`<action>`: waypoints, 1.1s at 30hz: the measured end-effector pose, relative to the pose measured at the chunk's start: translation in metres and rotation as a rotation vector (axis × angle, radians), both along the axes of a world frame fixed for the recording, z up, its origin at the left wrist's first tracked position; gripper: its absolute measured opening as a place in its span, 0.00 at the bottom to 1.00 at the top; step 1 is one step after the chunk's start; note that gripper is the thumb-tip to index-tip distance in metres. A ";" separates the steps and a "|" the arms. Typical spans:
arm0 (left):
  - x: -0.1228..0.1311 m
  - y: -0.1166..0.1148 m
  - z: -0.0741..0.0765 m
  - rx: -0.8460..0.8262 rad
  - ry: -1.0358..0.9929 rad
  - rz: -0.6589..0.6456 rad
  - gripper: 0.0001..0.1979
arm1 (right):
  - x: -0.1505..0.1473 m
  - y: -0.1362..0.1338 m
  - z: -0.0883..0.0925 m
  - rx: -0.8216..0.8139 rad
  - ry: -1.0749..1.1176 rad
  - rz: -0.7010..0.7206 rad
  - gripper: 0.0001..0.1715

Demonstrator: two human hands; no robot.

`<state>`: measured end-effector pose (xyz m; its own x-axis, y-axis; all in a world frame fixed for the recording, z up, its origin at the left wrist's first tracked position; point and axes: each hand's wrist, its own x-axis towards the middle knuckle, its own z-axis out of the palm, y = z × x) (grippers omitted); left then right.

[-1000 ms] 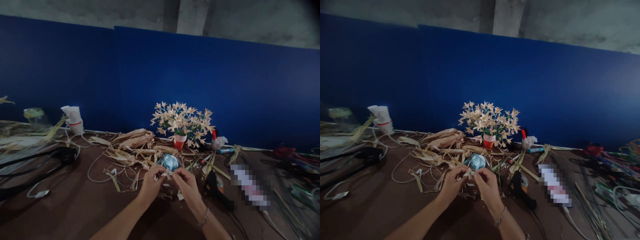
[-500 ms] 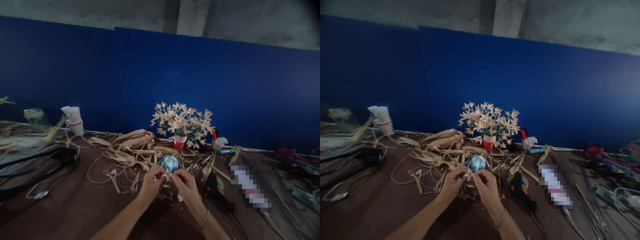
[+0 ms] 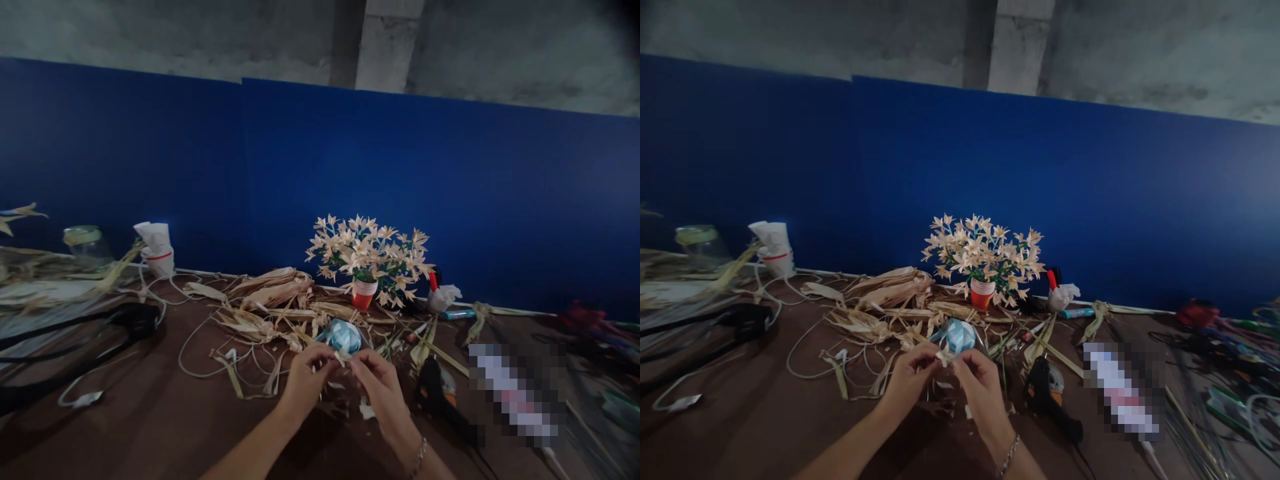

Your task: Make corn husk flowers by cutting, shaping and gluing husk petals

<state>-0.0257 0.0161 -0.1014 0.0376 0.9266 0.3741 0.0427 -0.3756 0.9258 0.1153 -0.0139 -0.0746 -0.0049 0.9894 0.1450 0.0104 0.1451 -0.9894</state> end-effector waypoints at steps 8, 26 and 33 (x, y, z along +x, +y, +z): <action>-0.001 0.001 0.004 -0.011 0.047 0.034 0.05 | 0.008 0.004 0.007 0.094 -0.229 0.004 0.15; -0.008 0.006 0.007 -0.433 -0.492 0.079 0.14 | 0.121 -0.024 -0.005 -0.132 -1.571 -0.493 0.15; -0.007 0.002 0.012 -0.448 -0.514 -0.032 0.15 | 0.082 -0.007 0.012 0.574 -0.886 -0.374 0.14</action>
